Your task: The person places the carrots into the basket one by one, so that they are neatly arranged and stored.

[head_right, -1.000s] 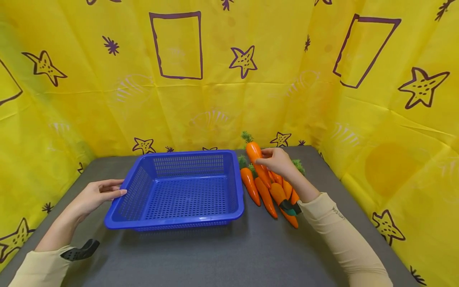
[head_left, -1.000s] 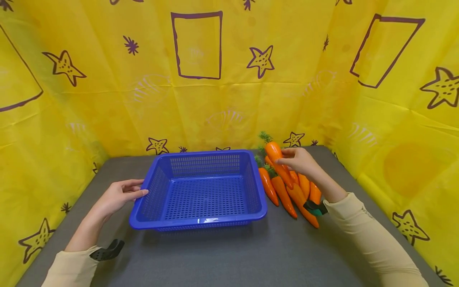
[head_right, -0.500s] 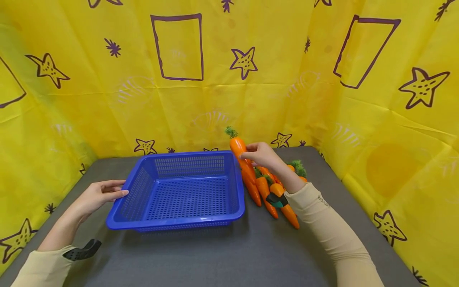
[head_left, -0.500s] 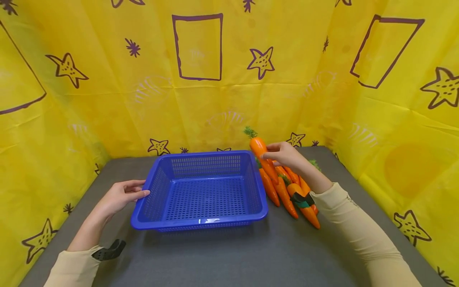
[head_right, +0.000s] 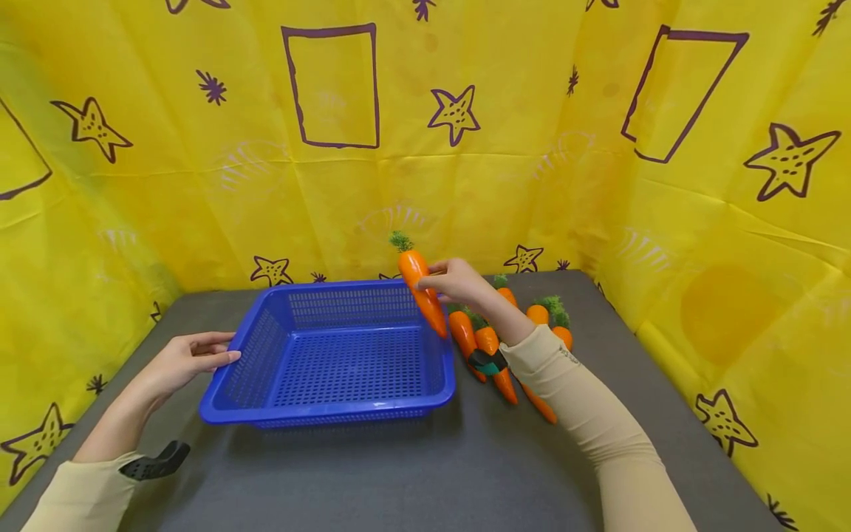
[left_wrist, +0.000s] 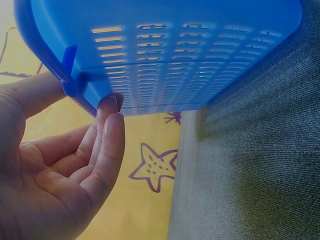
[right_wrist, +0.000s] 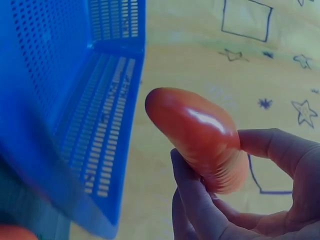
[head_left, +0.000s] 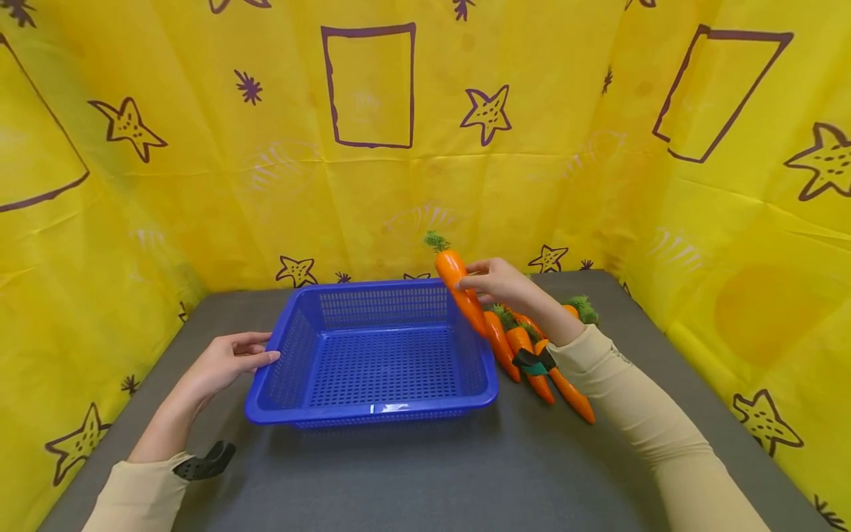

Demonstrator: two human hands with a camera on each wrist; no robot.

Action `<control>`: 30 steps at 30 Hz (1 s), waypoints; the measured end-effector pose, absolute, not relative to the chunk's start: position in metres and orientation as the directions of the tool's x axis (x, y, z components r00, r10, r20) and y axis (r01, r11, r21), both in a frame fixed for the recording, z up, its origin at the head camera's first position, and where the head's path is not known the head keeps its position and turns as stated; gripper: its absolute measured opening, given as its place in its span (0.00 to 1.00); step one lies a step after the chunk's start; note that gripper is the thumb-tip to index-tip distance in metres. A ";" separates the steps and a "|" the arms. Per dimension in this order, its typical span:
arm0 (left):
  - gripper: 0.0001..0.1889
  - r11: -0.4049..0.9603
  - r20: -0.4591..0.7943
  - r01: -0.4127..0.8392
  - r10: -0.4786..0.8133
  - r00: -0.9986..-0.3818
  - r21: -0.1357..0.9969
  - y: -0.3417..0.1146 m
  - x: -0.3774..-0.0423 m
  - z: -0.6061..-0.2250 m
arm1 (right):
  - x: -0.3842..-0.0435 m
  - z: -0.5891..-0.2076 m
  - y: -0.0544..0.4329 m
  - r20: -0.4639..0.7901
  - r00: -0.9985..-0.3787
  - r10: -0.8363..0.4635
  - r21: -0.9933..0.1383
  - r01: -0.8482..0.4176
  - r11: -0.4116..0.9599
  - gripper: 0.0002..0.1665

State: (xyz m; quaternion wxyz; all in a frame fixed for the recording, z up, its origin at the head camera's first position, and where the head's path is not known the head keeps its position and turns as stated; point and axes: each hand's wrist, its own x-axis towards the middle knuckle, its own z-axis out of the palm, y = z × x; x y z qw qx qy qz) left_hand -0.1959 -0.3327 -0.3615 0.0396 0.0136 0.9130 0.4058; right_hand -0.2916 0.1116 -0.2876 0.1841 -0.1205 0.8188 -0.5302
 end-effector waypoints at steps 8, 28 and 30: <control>0.37 0.674 -0.071 -0.015 0.055 -0.996 0.739 -0.334 -0.197 -0.360 | -0.295 -0.289 0.085 -0.196 -0.878 -0.437 -0.927 0.020 0.376 0.38; 0.36 0.676 -0.061 -0.004 0.061 -0.996 0.737 -0.334 -0.196 -0.358 | -0.301 -0.305 0.015 -0.301 -0.787 -0.539 -0.938 0.142 0.318 0.33; 0.36 0.673 -0.059 -0.002 0.062 -0.996 0.740 -0.334 -0.195 -0.357 | -0.301 -0.307 0.008 -0.324 -0.776 -0.542 -0.936 0.180 0.302 0.36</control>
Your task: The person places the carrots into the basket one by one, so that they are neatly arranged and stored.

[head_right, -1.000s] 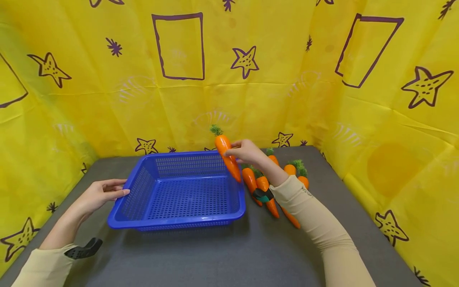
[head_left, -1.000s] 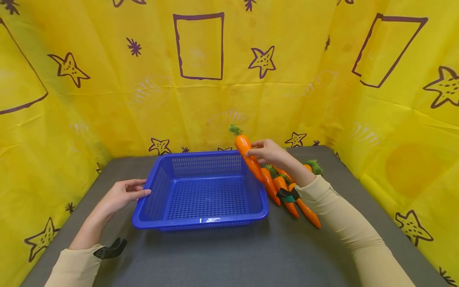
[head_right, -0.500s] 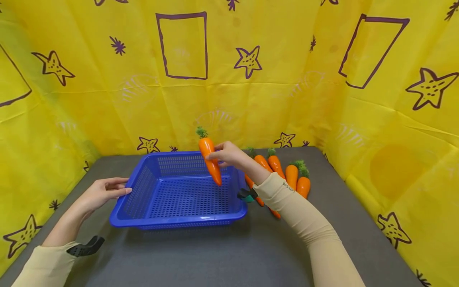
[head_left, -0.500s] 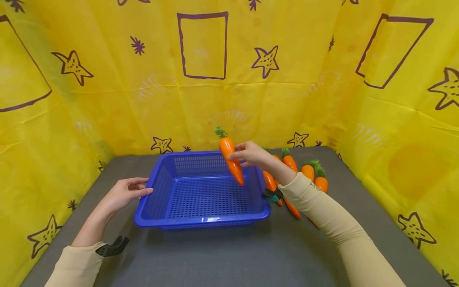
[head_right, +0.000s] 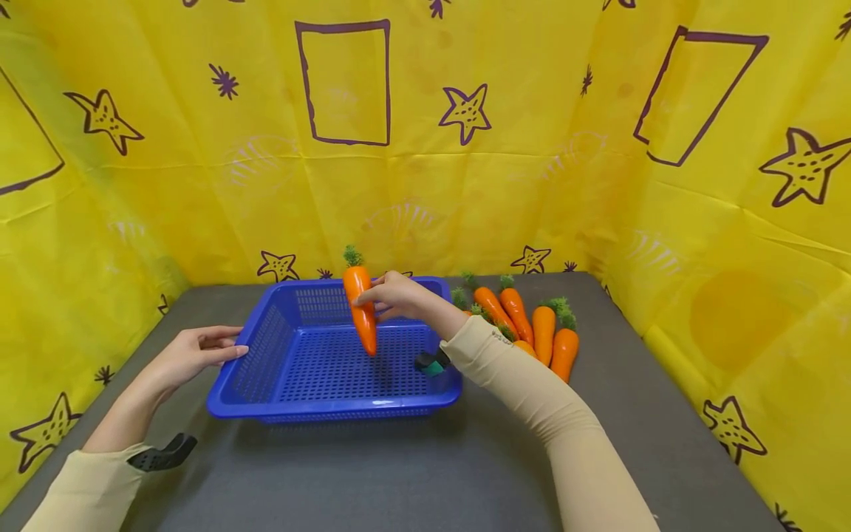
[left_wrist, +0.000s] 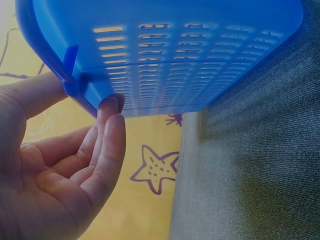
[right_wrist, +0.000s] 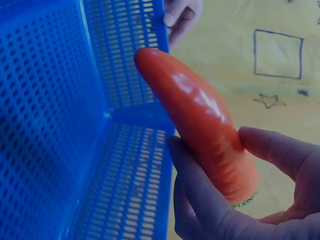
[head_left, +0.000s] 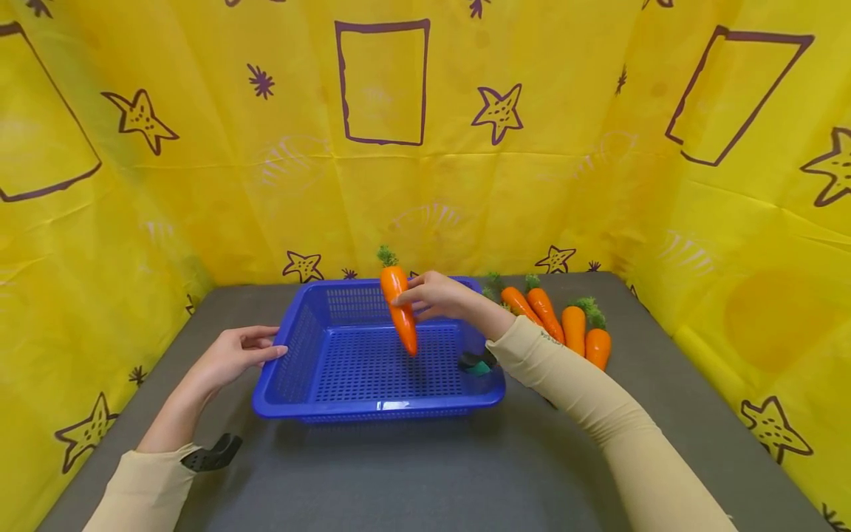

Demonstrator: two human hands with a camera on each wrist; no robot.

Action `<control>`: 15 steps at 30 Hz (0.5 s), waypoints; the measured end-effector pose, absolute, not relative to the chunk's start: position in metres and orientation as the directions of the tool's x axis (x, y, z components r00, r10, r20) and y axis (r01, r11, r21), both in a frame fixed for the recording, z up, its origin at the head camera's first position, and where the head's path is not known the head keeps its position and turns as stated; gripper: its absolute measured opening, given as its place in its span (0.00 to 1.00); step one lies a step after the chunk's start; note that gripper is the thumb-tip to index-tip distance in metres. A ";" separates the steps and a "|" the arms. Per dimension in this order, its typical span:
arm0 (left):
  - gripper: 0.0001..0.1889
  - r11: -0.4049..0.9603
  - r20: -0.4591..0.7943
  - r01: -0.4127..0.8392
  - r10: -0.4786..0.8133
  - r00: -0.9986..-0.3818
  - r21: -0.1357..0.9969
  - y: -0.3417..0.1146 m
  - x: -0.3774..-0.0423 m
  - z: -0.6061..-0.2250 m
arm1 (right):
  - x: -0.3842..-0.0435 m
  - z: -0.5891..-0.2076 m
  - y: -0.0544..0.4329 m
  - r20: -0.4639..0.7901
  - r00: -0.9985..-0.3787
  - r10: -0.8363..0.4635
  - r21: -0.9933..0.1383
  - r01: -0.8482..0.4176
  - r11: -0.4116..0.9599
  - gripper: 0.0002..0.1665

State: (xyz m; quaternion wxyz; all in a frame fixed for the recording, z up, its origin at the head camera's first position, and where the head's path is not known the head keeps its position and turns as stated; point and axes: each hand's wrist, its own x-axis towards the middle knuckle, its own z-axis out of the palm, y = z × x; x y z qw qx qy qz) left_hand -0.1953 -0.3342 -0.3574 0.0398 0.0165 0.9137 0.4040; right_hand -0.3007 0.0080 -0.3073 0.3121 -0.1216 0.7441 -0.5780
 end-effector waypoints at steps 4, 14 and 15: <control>0.36 0.672 -0.064 -0.006 0.061 -0.996 0.740 -0.334 -0.196 -0.357 | -0.299 -0.311 -0.006 -0.368 -0.757 -0.540 -0.922 0.224 0.315 0.38; 0.37 0.674 -0.075 -0.016 0.058 -0.995 0.738 -0.334 -0.196 -0.358 | -0.294 -0.326 -0.040 -0.401 -0.728 -0.556 -0.903 0.213 0.372 0.34; 0.37 0.673 -0.074 -0.016 0.057 -0.996 0.740 -0.334 -0.196 -0.358 | -0.294 -0.328 -0.043 -0.402 -0.725 -0.559 -0.903 0.214 0.373 0.32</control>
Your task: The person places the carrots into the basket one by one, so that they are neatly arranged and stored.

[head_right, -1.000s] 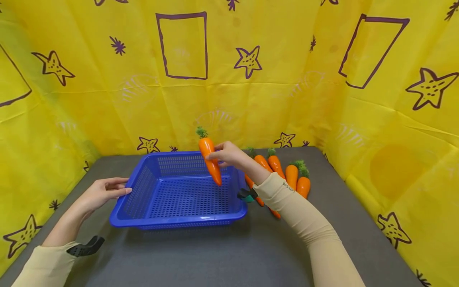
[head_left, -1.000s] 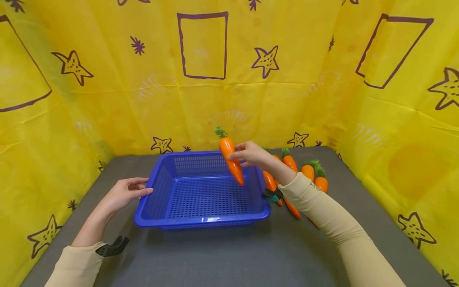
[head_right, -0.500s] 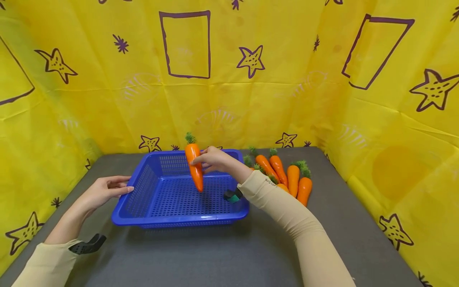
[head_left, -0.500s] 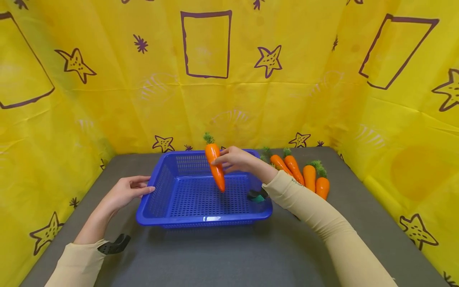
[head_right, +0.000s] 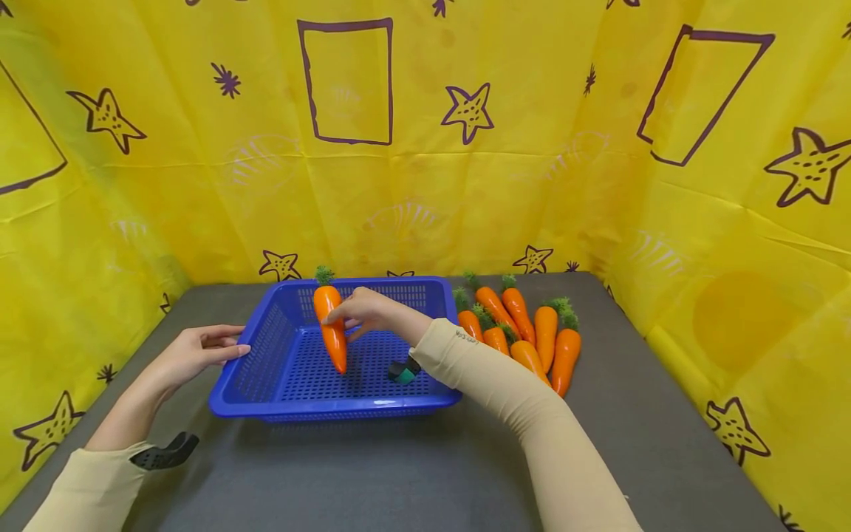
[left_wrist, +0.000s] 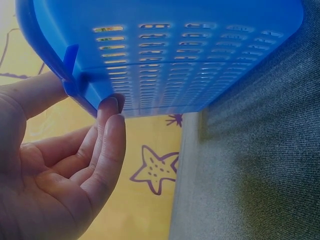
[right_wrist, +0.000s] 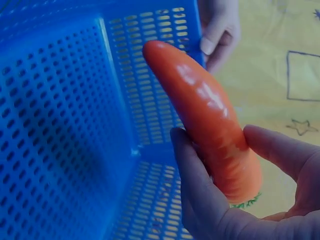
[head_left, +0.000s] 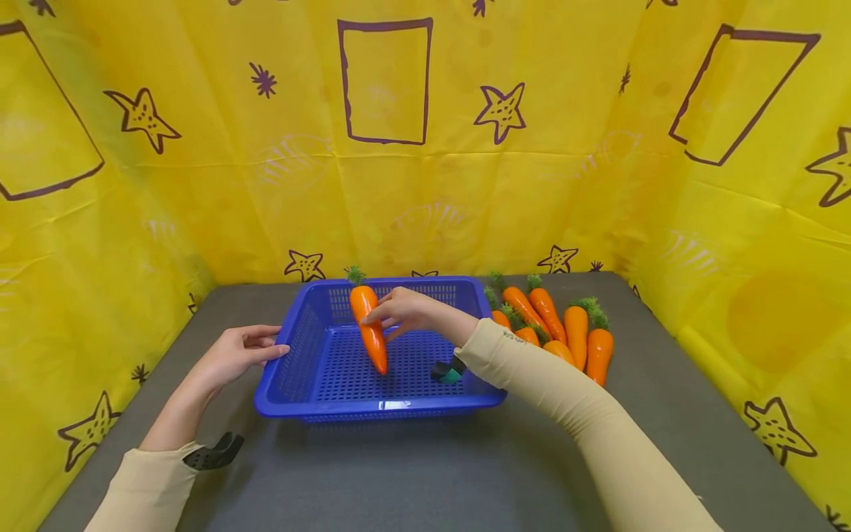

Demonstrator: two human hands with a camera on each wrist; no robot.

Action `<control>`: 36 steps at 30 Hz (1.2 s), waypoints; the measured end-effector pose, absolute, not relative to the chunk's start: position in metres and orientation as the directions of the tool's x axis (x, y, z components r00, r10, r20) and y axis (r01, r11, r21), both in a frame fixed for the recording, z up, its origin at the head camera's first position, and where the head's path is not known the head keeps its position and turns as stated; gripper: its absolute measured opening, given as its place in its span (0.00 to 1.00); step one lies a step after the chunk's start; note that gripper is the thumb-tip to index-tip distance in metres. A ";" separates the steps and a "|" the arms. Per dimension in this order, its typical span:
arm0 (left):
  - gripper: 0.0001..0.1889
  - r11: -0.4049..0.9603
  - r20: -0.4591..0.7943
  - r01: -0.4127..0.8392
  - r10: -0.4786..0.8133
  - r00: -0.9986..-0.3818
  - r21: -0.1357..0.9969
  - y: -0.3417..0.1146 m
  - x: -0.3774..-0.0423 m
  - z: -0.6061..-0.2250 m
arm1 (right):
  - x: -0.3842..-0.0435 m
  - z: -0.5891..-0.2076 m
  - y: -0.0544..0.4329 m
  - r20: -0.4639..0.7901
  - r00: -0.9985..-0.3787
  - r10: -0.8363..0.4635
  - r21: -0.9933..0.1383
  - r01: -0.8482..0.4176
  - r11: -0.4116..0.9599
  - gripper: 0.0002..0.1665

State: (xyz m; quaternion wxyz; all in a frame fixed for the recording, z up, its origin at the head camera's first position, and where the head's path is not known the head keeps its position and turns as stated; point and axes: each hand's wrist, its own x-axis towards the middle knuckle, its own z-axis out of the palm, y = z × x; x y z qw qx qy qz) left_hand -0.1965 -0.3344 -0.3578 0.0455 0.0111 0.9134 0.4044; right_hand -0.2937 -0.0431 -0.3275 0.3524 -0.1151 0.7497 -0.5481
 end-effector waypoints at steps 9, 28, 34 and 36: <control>0.37 0.676 -0.077 -0.021 0.053 -0.996 0.736 -0.333 -0.197 -0.357 | -0.291 -0.340 -0.069 -0.477 -0.674 -0.564 -0.879 0.355 0.319 0.31; 0.37 0.671 -0.092 -0.024 0.066 -0.994 0.741 -0.335 -0.197 -0.356 | -0.293 -0.369 -0.108 -0.629 -0.518 -0.580 -0.755 0.586 0.295 0.30; 0.38 0.678 -0.098 -0.030 0.062 -0.993 0.735 -0.334 -0.197 -0.356 | -0.293 -0.376 -0.115 -0.657 -0.484 -0.578 -0.711 0.652 0.262 0.28; 0.38 0.680 -0.103 -0.035 0.060 -0.993 0.733 -0.334 -0.197 -0.356 | -0.292 -0.379 -0.117 -0.662 -0.475 -0.580 -0.702 0.664 0.257 0.27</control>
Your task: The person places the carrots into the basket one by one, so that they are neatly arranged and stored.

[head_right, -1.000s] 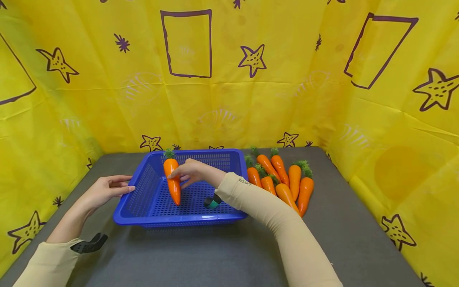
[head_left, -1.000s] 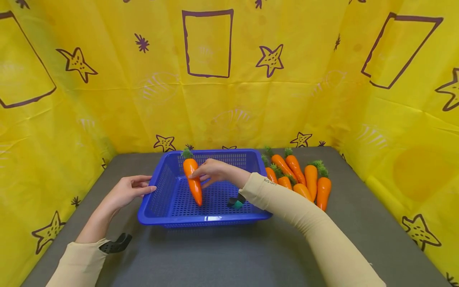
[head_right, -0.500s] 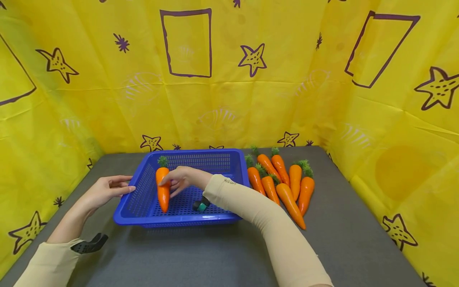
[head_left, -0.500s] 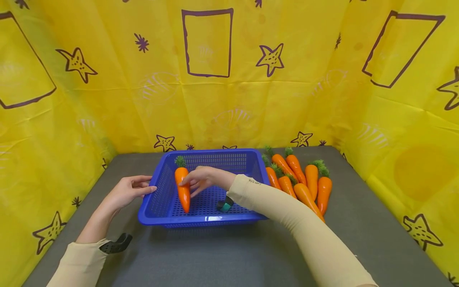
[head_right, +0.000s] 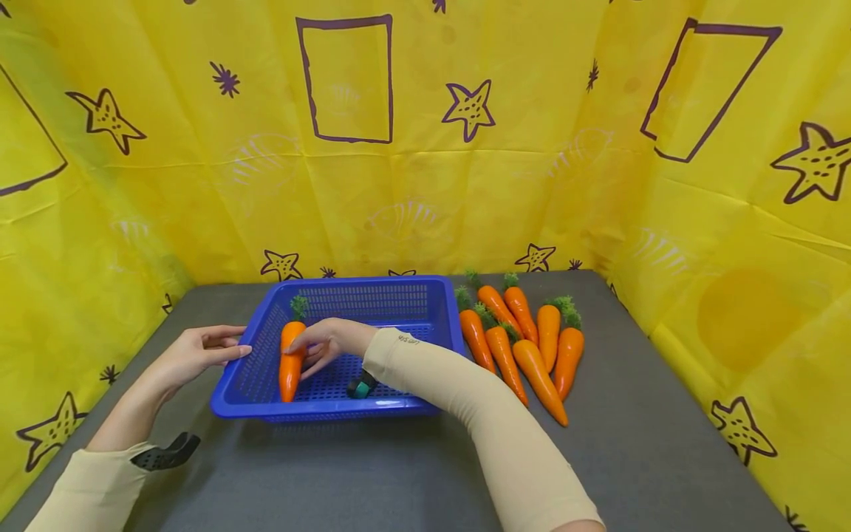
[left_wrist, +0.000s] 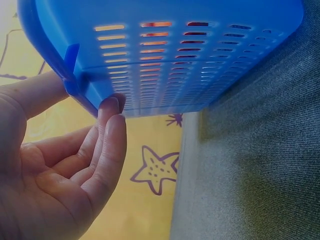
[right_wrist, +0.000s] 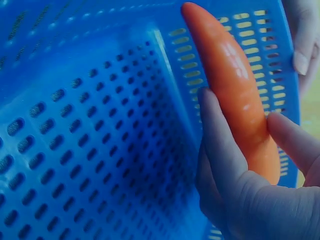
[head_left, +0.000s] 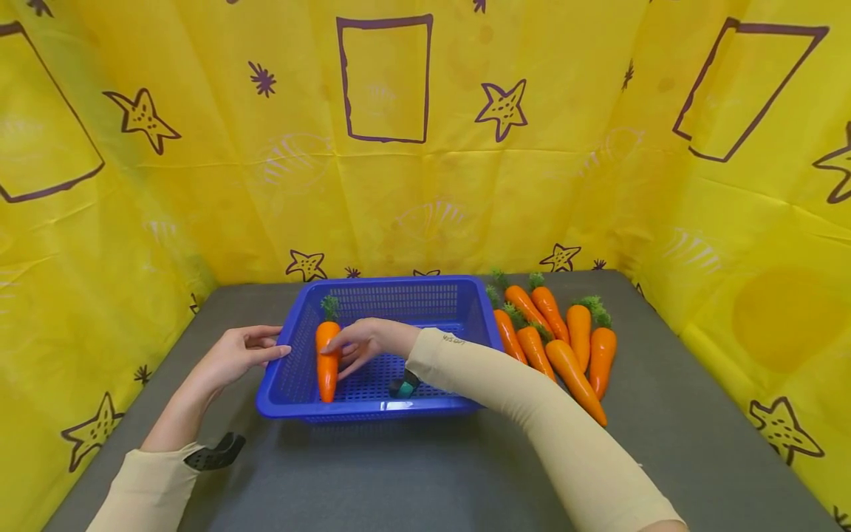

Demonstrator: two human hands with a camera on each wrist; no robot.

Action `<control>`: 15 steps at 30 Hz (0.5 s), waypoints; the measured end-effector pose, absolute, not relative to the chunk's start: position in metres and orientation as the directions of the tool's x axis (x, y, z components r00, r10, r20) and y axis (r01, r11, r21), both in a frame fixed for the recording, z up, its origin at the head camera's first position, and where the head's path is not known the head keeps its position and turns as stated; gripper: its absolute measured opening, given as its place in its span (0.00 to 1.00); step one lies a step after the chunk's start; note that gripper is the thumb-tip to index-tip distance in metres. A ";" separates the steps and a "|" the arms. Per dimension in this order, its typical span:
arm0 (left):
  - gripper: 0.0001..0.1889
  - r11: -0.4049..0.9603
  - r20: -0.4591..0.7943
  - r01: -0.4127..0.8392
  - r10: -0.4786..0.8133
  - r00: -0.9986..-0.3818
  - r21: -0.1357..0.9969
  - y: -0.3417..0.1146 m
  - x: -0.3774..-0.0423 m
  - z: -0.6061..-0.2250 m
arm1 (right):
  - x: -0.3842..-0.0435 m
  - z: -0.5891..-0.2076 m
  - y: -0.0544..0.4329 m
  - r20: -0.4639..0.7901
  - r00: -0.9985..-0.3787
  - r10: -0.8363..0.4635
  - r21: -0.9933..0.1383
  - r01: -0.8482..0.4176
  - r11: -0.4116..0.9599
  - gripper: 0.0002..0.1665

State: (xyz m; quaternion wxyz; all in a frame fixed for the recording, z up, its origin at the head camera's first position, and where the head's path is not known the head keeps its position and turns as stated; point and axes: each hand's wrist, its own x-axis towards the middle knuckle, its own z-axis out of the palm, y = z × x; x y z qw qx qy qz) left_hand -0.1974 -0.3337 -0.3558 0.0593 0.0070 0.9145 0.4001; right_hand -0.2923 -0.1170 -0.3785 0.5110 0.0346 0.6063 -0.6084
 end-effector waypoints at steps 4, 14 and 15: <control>0.38 0.680 -0.102 -0.036 0.057 -0.993 0.733 -0.333 -0.198 -0.356 | -0.291 -0.383 -0.120 -0.670 -0.454 -0.587 -0.686 0.682 0.255 0.25; 0.38 0.684 -0.095 -0.029 0.059 -0.994 0.729 -0.333 -0.197 -0.355 | -0.290 -0.390 -0.123 -0.703 -0.447 -0.553 -0.671 0.675 0.307 0.14; 0.38 0.683 -0.096 -0.031 0.057 -0.994 0.730 -0.333 -0.197 -0.356 | -0.290 -0.390 -0.123 -0.711 -0.442 -0.548 -0.666 0.672 0.323 0.12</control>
